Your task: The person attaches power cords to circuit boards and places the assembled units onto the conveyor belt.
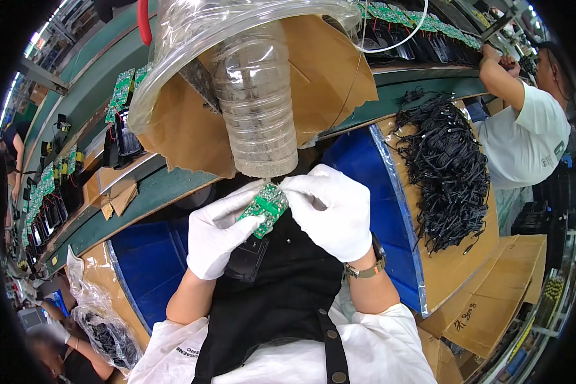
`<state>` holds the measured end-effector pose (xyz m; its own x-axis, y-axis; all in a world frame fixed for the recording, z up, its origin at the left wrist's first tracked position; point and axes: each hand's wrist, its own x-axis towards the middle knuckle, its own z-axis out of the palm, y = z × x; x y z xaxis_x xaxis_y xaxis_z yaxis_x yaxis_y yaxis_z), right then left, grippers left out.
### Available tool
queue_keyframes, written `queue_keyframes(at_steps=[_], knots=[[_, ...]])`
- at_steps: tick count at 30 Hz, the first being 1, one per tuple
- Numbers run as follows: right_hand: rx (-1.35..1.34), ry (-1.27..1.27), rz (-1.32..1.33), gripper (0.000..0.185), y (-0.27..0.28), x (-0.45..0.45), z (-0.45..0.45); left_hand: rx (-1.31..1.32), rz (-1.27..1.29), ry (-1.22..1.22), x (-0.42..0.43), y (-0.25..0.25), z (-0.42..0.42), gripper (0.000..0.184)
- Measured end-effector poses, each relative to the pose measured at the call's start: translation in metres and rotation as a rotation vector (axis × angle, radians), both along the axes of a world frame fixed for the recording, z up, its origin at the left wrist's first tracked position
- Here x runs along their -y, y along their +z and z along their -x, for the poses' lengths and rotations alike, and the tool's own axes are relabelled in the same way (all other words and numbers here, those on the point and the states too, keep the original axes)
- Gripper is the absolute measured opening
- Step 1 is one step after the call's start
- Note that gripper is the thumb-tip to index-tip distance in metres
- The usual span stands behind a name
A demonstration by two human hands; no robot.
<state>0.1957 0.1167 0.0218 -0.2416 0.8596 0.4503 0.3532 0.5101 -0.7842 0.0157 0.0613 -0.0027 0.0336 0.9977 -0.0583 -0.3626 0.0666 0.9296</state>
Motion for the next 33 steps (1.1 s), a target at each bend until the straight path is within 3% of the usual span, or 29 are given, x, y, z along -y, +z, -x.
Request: queue_keyframes(at_steps=[7, 13, 17, 19, 24, 25, 28, 30, 32, 33], knots=[[-0.038, -0.078, -0.070, 0.016, 0.006, 0.004, -0.010, 0.166, 0.277, -0.121, 0.003, 0.014, 0.008, 0.040], [-0.061, -0.150, -0.076, 0.018, 0.000, 0.008, -0.020, 0.176, 0.224, -0.132, 0.017, 0.023, 0.023, 0.044], [-0.070, -0.199, 0.000, 0.017, -0.001, 0.013, -0.026, -0.076, -0.025, -0.162, 0.029, 0.032, 0.061, 0.059], [-0.064, -0.213, 0.008, 0.017, -0.003, 0.014, -0.028, -0.027, -0.196, -0.033, 0.042, 0.035, 0.083, 0.066], [-0.058, -0.251, 0.054, 0.017, -0.006, 0.017, -0.032, -0.374, -0.492, -0.043, 0.080, 0.069, 0.181, 0.050], [-0.064, -0.244, 0.050, 0.017, -0.007, 0.017, -0.033, 0.056, -0.388, 0.034, 0.108, 0.074, 0.209, 0.041], [-0.028, -0.284, 0.070, 0.017, -0.007, 0.018, -0.033, -0.185, -0.601, 0.336, 0.079, 0.124, 0.180, 0.049], [-0.058, -0.287, 0.093, 0.016, -0.005, 0.019, -0.031, -0.607, -0.695, 0.767, 0.057, 0.144, 0.155, 0.045], [-0.090, -0.295, 0.123, 0.015, -0.003, 0.020, -0.029, -0.747, -0.563, 1.222, 0.029, 0.151, 0.162, 0.034], [-0.097, -0.284, 0.118, 0.015, -0.005, 0.020, -0.031, -0.933, -0.581, 1.061, 0.018, 0.160, 0.165, 0.030]])
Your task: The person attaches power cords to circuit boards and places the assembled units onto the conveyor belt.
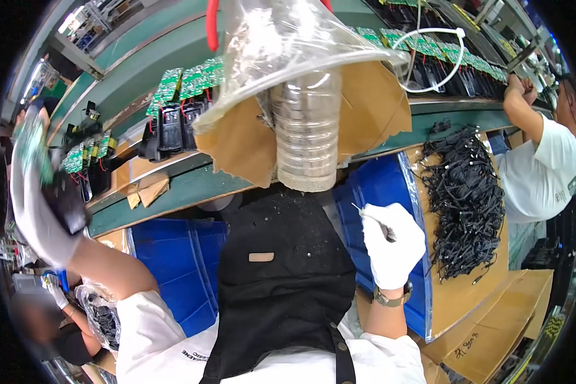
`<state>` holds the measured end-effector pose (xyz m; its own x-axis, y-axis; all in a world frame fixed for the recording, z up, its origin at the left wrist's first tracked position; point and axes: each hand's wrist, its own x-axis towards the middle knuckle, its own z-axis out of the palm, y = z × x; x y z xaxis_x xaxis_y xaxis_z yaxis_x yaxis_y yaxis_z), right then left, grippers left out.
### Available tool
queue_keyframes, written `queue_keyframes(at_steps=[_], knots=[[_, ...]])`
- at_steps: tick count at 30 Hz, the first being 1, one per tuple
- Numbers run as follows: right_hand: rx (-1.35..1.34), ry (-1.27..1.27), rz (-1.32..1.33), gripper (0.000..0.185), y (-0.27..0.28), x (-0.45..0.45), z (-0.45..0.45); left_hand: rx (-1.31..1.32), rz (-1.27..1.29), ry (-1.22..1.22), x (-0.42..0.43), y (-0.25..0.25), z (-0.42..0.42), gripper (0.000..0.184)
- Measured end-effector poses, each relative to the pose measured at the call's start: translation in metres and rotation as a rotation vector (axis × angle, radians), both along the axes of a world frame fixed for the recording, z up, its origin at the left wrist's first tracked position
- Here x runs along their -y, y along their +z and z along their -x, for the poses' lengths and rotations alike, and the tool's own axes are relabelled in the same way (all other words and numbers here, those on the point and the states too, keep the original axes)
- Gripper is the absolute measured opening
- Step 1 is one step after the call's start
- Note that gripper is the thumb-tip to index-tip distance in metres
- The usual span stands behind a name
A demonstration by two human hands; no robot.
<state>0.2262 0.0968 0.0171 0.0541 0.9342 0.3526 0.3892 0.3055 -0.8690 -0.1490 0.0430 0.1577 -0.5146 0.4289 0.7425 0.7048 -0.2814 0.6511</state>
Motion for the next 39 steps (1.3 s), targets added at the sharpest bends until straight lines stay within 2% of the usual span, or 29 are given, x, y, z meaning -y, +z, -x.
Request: queue_keyframes(at_steps=[1, 2, 3, 4, 5, 6, 8, 9, 10, 11, 15, 17, 18, 20, 22, 24, 26, 27, 30, 34, 37, 39], knots=[[0.002, 0.003, -0.014, 0.016, -0.003, 0.000, -0.003, -0.835, 0.257, 0.328, -0.002, -0.002, 0.025, 0.029], [0.005, 0.005, -0.029, 0.016, -0.004, -0.001, -0.004, -1.096, 0.148, 0.354, -0.020, 0.007, 0.041, 0.029], [-0.001, 0.001, -0.022, 0.016, -0.002, 0.000, -0.003, -0.567, 0.072, 0.167, -0.045, 0.001, 0.031, 0.030], [-0.006, 0.008, -0.028, 0.016, -0.002, 0.000, -0.003, -0.241, 0.033, 0.089, -0.066, 0.002, 0.022, 0.033], [-0.015, -0.009, -0.011, 0.016, -0.002, 0.000, -0.004, -0.131, -0.017, 0.030, -0.088, -0.003, 0.034, 0.038], [-0.023, -0.028, 0.008, 0.016, -0.002, 0.000, -0.005, -0.114, -0.025, -0.022, -0.111, -0.013, 0.054, 0.038], [-0.032, -0.034, 0.006, 0.016, -0.001, 0.001, -0.004, -0.139, 0.110, 0.052, -0.149, -0.031, 0.088, 0.040], [-0.044, -0.036, 0.020, 0.016, -0.001, 0.002, -0.005, -0.421, 0.171, 0.273, -0.168, -0.043, 0.110, 0.041], [-0.056, -0.040, 0.034, 0.016, 0.000, 0.002, -0.005, -0.591, 0.202, 0.401, -0.185, -0.054, 0.124, 0.043], [-0.057, -0.043, 0.030, 0.016, -0.002, 0.002, -0.006, -0.649, 0.257, 0.425, -0.197, -0.062, 0.131, 0.047], [-0.044, -0.044, 0.020, 0.015, -0.002, 0.002, -0.009, -0.669, 0.336, 0.453, -0.229, -0.099, 0.171, 0.054], [-0.048, -0.058, 0.027, 0.015, -0.002, 0.003, -0.010, -0.320, 0.785, 0.158, -0.229, -0.104, 0.175, 0.058], [-0.037, -0.058, 0.029, 0.015, -0.003, 0.002, -0.012, -0.321, 0.784, 0.151, -0.227, -0.103, 0.171, 0.058], [-0.024, -0.068, 0.032, 0.014, -0.006, 0.002, -0.014, -0.244, 0.886, -0.180, -0.215, -0.093, 0.155, 0.062], [0.045, -0.058, 0.027, 0.014, -0.006, 0.001, -0.013, -0.233, 0.904, -0.299, -0.191, -0.076, 0.120, 0.065], [0.070, -0.042, 0.002, 0.015, -0.007, 0.000, -0.012, -0.188, 0.853, -0.710, -0.178, -0.071, 0.098, 0.073], [0.134, 0.012, -0.092, 0.017, -0.009, -0.001, -0.014, -0.255, 1.057, -0.745, -0.152, -0.045, 0.057, 0.083], [0.189, 0.009, -0.128, 0.019, -0.008, -0.001, -0.013, -0.246, 0.993, -0.724, -0.147, -0.048, 0.051, 0.089], [0.111, 0.139, -0.130, 0.025, -0.011, -0.001, -0.015, -0.209, 0.919, -0.573, -0.140, -0.055, 0.043, 0.087], [0.116, 0.100, -0.054, 0.031, -0.014, -0.004, -0.018, -0.079, 0.629, -0.517, -0.124, -0.076, 0.036, 0.082], [0.164, 0.078, -0.163, 0.030, -0.019, -0.014, -0.029, -0.051, 0.400, -0.407, -0.109, -0.085, 0.027, 0.076], [0.275, -0.052, -0.194, 0.028, -0.018, -0.023, -0.038, 0.130, 0.284, -0.383, -0.094, -0.084, 0.018, 0.067]])
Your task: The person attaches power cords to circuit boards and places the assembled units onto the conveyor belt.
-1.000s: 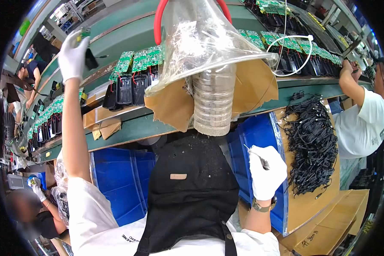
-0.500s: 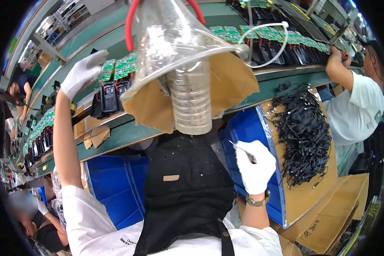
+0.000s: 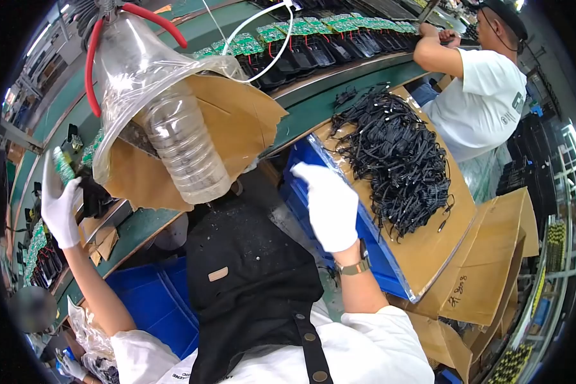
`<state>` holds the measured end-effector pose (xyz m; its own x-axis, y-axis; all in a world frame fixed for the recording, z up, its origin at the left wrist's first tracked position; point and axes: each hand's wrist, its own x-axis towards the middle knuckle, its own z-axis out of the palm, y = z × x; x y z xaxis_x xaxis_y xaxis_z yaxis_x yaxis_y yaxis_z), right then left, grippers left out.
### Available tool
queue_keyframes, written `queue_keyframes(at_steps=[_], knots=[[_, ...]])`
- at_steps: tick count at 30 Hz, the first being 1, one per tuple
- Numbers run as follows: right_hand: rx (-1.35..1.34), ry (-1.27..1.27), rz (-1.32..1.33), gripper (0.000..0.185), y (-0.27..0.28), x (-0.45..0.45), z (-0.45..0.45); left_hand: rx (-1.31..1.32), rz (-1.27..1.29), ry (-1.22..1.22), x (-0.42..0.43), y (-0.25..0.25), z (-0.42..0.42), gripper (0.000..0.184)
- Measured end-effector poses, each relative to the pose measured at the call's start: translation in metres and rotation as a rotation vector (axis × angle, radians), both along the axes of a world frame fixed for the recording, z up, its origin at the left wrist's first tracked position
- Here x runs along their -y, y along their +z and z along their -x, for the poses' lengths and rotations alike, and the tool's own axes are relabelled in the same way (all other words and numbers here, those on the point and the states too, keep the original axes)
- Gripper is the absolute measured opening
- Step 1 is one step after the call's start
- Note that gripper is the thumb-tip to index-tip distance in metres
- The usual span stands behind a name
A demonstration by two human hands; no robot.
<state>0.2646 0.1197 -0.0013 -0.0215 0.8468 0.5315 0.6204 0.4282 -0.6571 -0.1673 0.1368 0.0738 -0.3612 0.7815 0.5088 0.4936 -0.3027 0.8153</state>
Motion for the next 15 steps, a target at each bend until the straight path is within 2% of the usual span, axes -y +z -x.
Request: queue_keyframes(at_steps=[3, 4, 5, 7, 9, 13, 15], knots=[[0.202, -0.210, -0.135, 0.022, -0.005, -0.029, -0.029, 0.059, -0.179, 0.184, 0.013, -0.004, -0.005, 0.057], [0.254, -0.256, -0.133, 0.021, -0.006, -0.041, -0.040, -0.148, -0.146, 0.277, 0.022, -0.004, -0.001, 0.053], [0.306, -0.302, -0.130, 0.020, -0.007, -0.053, -0.049, -0.138, -0.238, 0.259, 0.029, -0.008, -0.009, 0.053], [0.445, -0.394, -0.095, 0.016, -0.006, -0.077, -0.061, 0.527, -0.344, -0.040, 0.043, -0.013, -0.011, 0.051], [0.610, -0.443, -0.015, 0.017, -0.012, -0.104, -0.069, 0.476, -0.270, 0.133, 0.059, -0.017, -0.030, 0.056], [0.749, -0.467, 0.167, 0.017, -0.022, -0.133, -0.066, 0.649, -0.257, -0.100, 0.086, -0.048, -0.038, 0.064], [0.710, -0.488, 0.143, 0.016, -0.025, -0.136, -0.067, 0.655, -0.215, -0.053, 0.097, -0.062, -0.044, 0.071]])
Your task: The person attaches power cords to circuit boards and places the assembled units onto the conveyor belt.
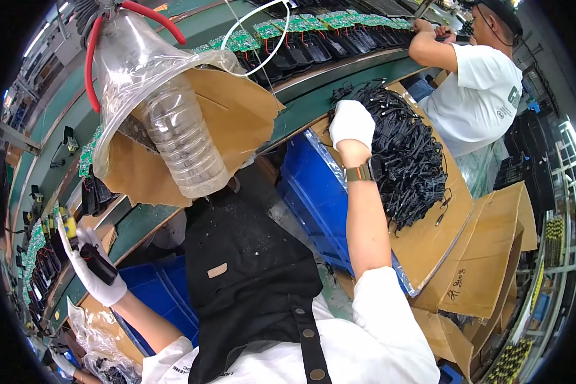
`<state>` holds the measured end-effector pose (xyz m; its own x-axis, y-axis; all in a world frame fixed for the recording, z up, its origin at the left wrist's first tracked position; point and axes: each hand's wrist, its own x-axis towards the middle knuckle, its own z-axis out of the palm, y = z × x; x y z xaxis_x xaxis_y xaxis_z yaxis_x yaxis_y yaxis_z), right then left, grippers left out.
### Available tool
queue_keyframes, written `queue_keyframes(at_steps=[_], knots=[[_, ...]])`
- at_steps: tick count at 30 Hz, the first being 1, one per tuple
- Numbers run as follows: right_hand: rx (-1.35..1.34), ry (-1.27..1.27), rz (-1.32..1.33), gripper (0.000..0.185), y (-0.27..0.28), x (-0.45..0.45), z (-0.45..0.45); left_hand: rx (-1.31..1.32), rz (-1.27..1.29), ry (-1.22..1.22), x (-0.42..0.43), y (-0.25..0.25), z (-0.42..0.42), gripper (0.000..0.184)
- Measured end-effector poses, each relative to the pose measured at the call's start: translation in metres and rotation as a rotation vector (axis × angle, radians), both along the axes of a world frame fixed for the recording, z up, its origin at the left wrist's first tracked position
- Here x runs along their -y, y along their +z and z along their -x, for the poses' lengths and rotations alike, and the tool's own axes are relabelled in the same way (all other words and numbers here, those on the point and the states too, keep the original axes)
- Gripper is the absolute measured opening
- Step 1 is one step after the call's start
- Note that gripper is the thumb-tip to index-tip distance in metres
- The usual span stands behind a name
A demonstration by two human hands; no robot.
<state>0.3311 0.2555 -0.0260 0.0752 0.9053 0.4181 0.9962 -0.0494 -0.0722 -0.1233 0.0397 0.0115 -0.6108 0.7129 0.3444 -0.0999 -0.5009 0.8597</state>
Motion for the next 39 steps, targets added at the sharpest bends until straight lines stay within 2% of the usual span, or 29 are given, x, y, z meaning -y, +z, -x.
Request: queue_keyframes(at_steps=[6, 8, 10, 12, 14, 15, 16, 18, 20, 22, 24, 25, 26, 27, 29, 30, 32, 34, 35, 36, 38, 39], knots=[[-0.085, 0.011, -0.083, 0.014, 0.016, 0.007, -0.004, 0.142, 0.024, -0.002, 0.024, -0.027, 0.009, 0.070], [-0.075, 0.012, -0.380, 0.011, 0.019, 0.002, -0.020, 0.148, 0.016, 0.002, 0.028, -0.028, 0.009, 0.069], [-0.200, -0.070, -0.648, 0.010, 0.030, 0.004, -0.031, 0.154, 0.010, 0.004, 0.033, -0.032, 0.012, 0.069], [-0.335, -0.222, -0.688, 0.013, 0.051, 0.014, -0.029, 0.235, -0.126, -0.152, 0.036, -0.039, 0.019, 0.051], [-0.467, -0.177, -0.903, 0.015, 0.066, 0.020, -0.023, 0.235, -0.121, -0.166, 0.035, -0.039, 0.016, 0.051], [-0.627, -0.127, -0.913, 0.016, 0.077, 0.026, -0.016, 0.234, -0.114, -0.176, 0.035, -0.039, 0.014, 0.052], [-0.620, -0.132, -0.931, 0.017, 0.086, 0.033, -0.010, 0.234, -0.113, -0.175, 0.033, -0.035, 0.009, 0.052], [-0.673, -0.063, -0.940, 0.018, 0.098, 0.046, -0.004, 0.206, 0.019, -0.014, 0.028, -0.026, -0.007, 0.066], [-0.821, 0.134, -0.930, 0.015, 0.106, 0.063, 0.010, 0.223, 0.006, -0.063, 0.028, -0.021, -0.016, 0.063], [-1.087, 0.270, -0.773, 0.016, 0.114, 0.089, 0.030, 0.239, -0.004, -0.108, 0.028, -0.017, -0.024, 0.060], [-1.112, 0.393, -0.455, 0.019, 0.113, 0.118, 0.044, 0.360, -0.098, -0.395, 0.029, -0.015, -0.032, 0.065], [-1.130, 0.516, -0.364, 0.021, 0.102, 0.124, 0.048, 0.414, -0.051, -0.348, 0.032, -0.017, -0.042, 0.068], [-0.968, 0.419, -0.185, 0.016, 0.099, 0.138, 0.052, 0.338, -0.066, -0.444, 0.030, -0.024, -0.043, 0.067], [-0.767, 0.515, -0.087, 0.012, 0.101, 0.145, 0.064, 0.304, 0.044, -0.410, 0.033, -0.027, -0.048, 0.070], [-0.619, 0.663, -0.028, 0.013, 0.079, 0.153, 0.076, 0.206, 0.198, -0.326, 0.036, -0.028, -0.065, 0.078], [-0.640, 0.653, 0.070, 0.013, 0.077, 0.162, 0.085, 0.134, 0.236, -0.264, 0.036, -0.032, -0.072, 0.087], [-0.646, 0.781, 0.060, 0.012, 0.065, 0.168, 0.099, 0.208, 0.205, -0.391, 0.038, -0.028, -0.088, 0.080], [-0.691, 0.845, 0.131, 0.011, 0.060, 0.175, 0.108, 0.121, 0.237, -0.557, 0.039, -0.023, -0.095, 0.079], [-0.625, 0.932, 0.077, 0.009, 0.063, 0.173, 0.112, 0.148, 0.319, -0.647, 0.036, -0.016, -0.100, 0.073], [-0.633, 0.939, 0.083, 0.009, 0.064, 0.175, 0.114, 0.217, 0.275, -0.636, 0.036, -0.011, -0.112, 0.071], [-0.857, 0.893, 0.345, 0.007, 0.065, 0.179, 0.118, 0.231, 0.351, -0.709, 0.036, -0.004, -0.115, 0.072], [-0.862, 0.897, 0.347, 0.007, 0.066, 0.179, 0.119, 0.211, 0.352, -0.730, 0.035, -0.002, -0.116, 0.072]])
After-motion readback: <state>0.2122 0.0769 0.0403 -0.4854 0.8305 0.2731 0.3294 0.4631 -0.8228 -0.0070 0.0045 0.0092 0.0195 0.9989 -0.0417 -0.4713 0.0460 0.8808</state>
